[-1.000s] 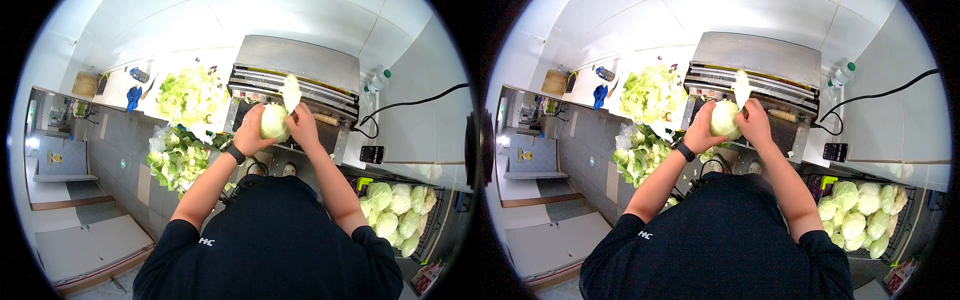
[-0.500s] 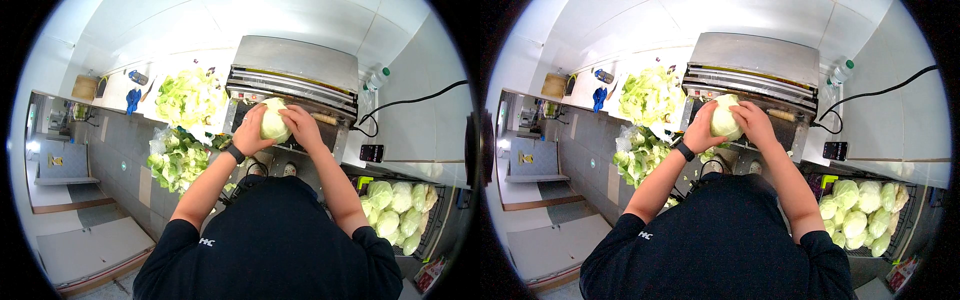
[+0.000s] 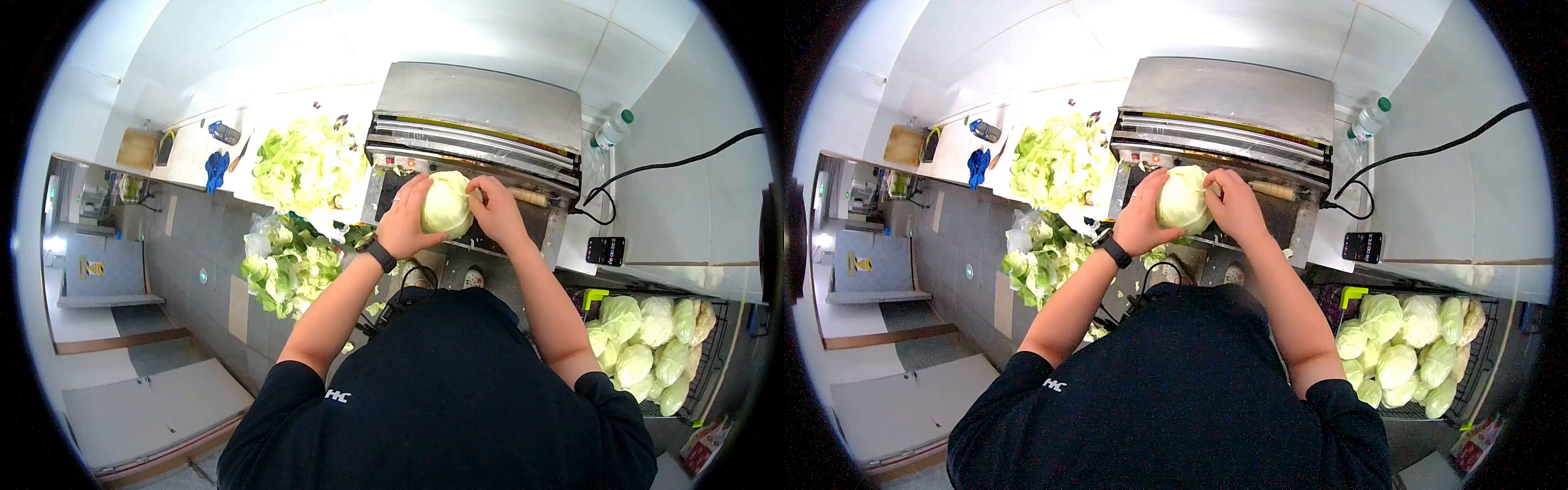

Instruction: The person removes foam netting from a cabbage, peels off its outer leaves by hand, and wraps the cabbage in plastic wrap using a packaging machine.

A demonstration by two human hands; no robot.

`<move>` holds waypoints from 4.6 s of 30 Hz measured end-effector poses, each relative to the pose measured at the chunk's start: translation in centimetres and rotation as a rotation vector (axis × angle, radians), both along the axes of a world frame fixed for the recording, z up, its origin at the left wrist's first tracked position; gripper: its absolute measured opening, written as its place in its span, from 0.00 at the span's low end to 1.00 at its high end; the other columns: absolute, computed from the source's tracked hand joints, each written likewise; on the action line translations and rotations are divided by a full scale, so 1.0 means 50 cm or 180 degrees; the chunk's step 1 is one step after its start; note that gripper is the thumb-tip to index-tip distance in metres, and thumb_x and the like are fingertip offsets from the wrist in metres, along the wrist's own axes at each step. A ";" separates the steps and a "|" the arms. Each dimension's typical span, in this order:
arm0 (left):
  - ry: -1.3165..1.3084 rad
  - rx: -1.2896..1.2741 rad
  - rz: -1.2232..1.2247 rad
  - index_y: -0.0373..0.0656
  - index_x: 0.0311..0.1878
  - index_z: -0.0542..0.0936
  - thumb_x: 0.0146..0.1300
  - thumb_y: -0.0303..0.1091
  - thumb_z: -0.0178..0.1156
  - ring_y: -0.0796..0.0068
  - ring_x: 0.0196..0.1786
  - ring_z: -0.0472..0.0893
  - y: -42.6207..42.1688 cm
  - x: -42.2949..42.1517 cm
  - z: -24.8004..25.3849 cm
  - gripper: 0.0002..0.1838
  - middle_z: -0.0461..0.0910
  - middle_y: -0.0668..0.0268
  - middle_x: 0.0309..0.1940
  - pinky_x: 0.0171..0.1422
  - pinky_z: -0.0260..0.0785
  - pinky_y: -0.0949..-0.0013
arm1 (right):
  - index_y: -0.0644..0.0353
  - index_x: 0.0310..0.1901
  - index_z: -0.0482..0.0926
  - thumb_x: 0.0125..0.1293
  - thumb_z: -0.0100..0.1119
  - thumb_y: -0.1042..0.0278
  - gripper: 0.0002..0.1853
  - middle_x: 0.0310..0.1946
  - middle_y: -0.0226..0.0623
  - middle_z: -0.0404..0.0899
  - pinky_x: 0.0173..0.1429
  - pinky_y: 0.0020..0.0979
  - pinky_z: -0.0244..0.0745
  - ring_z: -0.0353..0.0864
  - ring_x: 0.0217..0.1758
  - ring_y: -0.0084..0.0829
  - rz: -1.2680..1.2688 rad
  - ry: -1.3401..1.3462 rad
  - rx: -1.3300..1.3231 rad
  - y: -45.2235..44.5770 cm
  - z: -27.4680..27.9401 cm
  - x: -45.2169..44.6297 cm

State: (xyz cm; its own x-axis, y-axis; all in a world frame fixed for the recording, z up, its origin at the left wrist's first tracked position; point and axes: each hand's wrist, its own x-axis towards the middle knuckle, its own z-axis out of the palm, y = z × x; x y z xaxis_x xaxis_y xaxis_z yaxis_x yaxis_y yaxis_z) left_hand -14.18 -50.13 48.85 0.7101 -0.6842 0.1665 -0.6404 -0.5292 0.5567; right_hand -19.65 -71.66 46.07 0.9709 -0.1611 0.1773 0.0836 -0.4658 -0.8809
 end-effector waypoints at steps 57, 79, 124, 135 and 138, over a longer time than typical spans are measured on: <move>-0.0195 -0.0543 -0.0100 0.43 0.46 0.75 0.50 0.30 0.75 0.56 0.58 0.79 0.050 0.022 0.036 0.22 0.77 0.61 0.57 0.60 0.74 0.61 | 0.51 0.76 0.58 0.52 0.77 0.57 0.52 0.74 0.48 0.61 0.75 0.42 0.66 0.65 0.75 0.48 0.0453 0.0615 -0.0205 0.056 0.024 -0.050; 0.2178 -0.1809 0.1352 0.40 0.41 0.76 0.68 0.27 0.62 0.85 0.35 0.78 0.069 0.042 -0.067 0.04 0.79 0.70 0.36 0.37 0.73 0.77 | 0.46 0.77 0.57 0.54 0.72 0.55 0.49 0.76 0.56 0.53 0.74 0.47 0.66 0.62 0.76 0.56 0.0119 0.0470 -0.0289 0.070 0.022 -0.063; -0.0477 -0.0695 -0.0444 0.42 0.54 0.75 0.56 0.19 0.62 0.52 0.55 0.79 0.003 0.015 -0.003 0.21 0.79 0.57 0.51 0.58 0.74 0.58 | 0.62 0.66 0.64 0.67 0.67 0.51 0.34 0.62 0.52 0.73 0.69 0.38 0.68 0.73 0.67 0.43 -0.0110 0.0920 0.0446 -0.001 0.001 -0.015; -0.0878 -0.0694 -0.0663 0.41 0.41 0.77 0.55 0.21 0.64 0.55 0.48 0.80 0.005 0.031 0.011 0.11 0.78 0.59 0.44 0.51 0.74 0.60 | 0.61 0.65 0.65 0.65 0.67 0.44 0.37 0.58 0.55 0.78 0.65 0.43 0.73 0.79 0.62 0.51 -0.0350 0.0894 0.0285 0.009 0.002 -0.013; -0.0899 -0.0617 -0.0837 0.41 0.41 0.77 0.54 0.22 0.64 0.56 0.49 0.81 0.018 0.028 0.000 0.11 0.79 0.59 0.45 0.51 0.75 0.60 | 0.60 0.66 0.65 0.65 0.66 0.44 0.38 0.59 0.55 0.77 0.65 0.42 0.73 0.79 0.62 0.51 -0.0389 0.0942 0.0361 0.007 -0.005 -0.009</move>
State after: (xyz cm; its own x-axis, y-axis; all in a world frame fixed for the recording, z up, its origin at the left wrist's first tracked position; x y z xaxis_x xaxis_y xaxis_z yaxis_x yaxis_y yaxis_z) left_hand -12.78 -49.24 48.82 0.4239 -0.7726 0.4727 -0.8810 -0.2305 0.4132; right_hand -20.10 -71.29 45.80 0.9499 -0.2819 -0.1350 -0.2338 -0.3542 -0.9055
